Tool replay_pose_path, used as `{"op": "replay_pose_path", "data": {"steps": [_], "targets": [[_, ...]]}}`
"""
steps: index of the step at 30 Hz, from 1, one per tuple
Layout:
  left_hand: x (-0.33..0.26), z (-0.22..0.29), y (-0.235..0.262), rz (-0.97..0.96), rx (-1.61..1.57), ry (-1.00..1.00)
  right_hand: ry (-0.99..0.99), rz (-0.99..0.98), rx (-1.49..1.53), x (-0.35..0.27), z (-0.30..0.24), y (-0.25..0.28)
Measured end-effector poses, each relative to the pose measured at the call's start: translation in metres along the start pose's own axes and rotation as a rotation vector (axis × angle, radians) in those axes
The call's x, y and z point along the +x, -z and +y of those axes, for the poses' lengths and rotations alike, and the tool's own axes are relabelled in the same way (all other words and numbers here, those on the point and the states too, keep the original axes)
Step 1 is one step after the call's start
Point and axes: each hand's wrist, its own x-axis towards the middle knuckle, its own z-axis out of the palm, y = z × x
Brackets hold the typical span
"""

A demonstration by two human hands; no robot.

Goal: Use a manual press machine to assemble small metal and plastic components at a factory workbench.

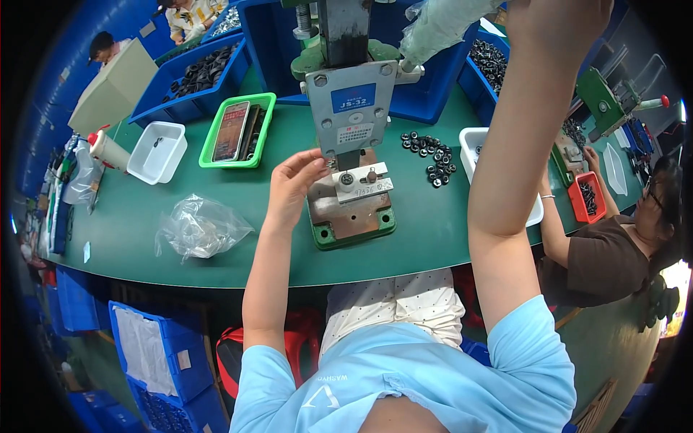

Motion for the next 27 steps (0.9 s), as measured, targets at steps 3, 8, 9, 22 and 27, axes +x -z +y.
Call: {"op": "replay_pose_path", "data": {"steps": [3,8,9,22,27], "targets": [[0.0,-0.005,0.002,0.079,0.121,-0.076,-0.143,0.196,0.079,-0.05,0.016,0.013],[-0.018,0.005,0.01,0.537,-0.018,-0.335,-0.902,0.12,-0.336,-0.195,0.029,0.048],[-0.027,0.005,0.008,0.585,0.004,-0.363,-1.014,-0.034,-0.384,-0.229,0.028,0.047],[-0.025,-0.049,-0.056,0.306,0.033,-0.124,-0.612,-0.095,-0.984,-0.245,0.016,0.14],[-0.013,-0.053,-0.061,0.344,-0.038,-0.21,-0.477,-0.184,-1.542,-0.229,0.011,0.199]]}}
